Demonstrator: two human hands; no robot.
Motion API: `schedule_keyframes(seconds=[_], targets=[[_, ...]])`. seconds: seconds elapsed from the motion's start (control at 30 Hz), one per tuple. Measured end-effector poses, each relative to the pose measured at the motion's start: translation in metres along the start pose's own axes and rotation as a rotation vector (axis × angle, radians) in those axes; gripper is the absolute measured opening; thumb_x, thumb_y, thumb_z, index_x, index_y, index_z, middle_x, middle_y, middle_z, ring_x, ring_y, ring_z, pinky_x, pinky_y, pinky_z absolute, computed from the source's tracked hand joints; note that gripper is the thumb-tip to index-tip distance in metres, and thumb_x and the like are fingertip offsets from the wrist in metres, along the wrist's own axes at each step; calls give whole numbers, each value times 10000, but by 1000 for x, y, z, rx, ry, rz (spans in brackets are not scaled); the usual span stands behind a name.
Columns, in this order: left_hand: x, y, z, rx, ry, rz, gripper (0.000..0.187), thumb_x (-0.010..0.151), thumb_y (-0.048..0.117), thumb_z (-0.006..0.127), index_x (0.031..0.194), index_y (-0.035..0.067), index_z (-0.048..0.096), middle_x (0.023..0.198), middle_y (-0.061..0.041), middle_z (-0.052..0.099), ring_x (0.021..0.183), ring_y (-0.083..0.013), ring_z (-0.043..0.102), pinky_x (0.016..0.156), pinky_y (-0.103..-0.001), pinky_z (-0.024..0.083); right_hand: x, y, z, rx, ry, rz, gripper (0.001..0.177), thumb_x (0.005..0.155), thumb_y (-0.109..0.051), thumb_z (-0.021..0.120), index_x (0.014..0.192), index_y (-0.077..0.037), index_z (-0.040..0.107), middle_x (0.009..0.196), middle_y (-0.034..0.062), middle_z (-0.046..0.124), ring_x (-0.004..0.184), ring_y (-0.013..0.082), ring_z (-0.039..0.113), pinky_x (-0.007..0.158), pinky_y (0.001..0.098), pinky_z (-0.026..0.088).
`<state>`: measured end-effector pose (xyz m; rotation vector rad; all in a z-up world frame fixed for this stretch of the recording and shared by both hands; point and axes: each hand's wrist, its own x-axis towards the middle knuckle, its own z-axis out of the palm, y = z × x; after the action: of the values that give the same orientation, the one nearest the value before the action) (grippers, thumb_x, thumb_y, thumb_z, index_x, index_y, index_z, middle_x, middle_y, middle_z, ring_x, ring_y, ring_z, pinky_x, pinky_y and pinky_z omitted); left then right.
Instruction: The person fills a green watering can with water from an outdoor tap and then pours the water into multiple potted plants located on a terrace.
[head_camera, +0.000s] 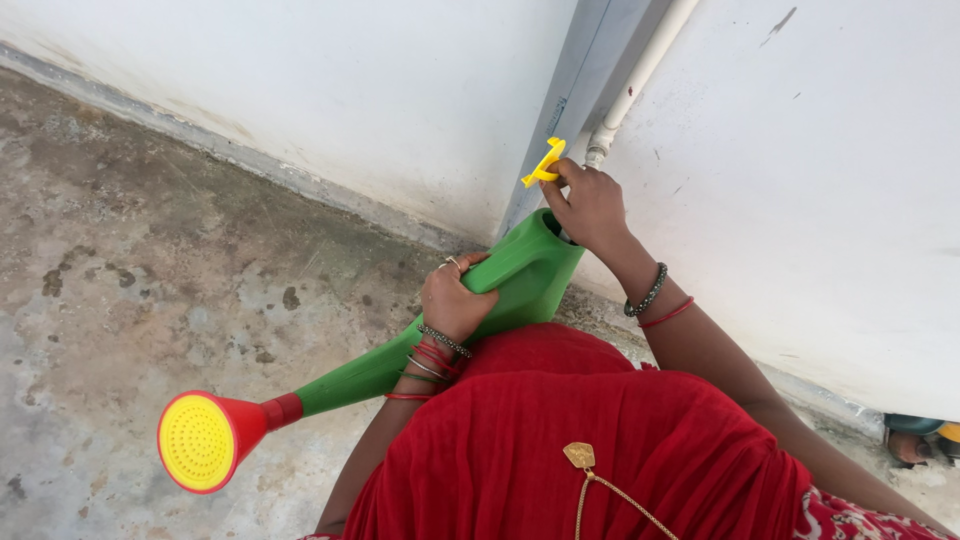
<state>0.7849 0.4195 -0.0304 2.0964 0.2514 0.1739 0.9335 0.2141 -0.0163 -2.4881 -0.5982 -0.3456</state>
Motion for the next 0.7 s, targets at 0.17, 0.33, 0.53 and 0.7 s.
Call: schedule_keyframes(seconds=[0.17, 0.33, 0.53, 0.7], targets=[[-2, 1, 1, 20, -3, -3, 457, 645, 217, 776, 1098, 154, 793, 845, -128, 778, 769, -269, 768, 739, -370, 598, 0, 2, 2, -8, -1, -7, 193, 969, -246, 682, 1068, -81, 688, 881, 56, 762, 781, 277, 702, 668, 434, 541], [-4, -1, 2, 7, -8, 0, 460, 645, 223, 783, 1099, 150, 790, 850, -130, 779, 776, -267, 773, 740, -364, 600, 0, 3, 3, -15, 9, -16, 188, 966, -235, 684, 1076, -83, 693, 876, 55, 758, 774, 272, 699, 666, 431, 541], [-6, -4, 2, -4, 13, 38, 451, 645, 210, 780, 1090, 136, 792, 865, -141, 776, 794, -274, 775, 753, -365, 603, -1, 1, 1, -16, 7, -20, 185, 953, -221, 695, 1077, -85, 697, 882, 53, 759, 771, 270, 698, 669, 430, 541], [-7, -1, 0, 5, -6, 27, 454, 644, 210, 777, 1092, 132, 790, 855, -145, 775, 790, -282, 773, 757, -369, 602, -2, 1, 1, -21, 16, -35, 183, 949, -218, 706, 1079, -90, 701, 881, 53, 757, 774, 268, 697, 683, 429, 543]])
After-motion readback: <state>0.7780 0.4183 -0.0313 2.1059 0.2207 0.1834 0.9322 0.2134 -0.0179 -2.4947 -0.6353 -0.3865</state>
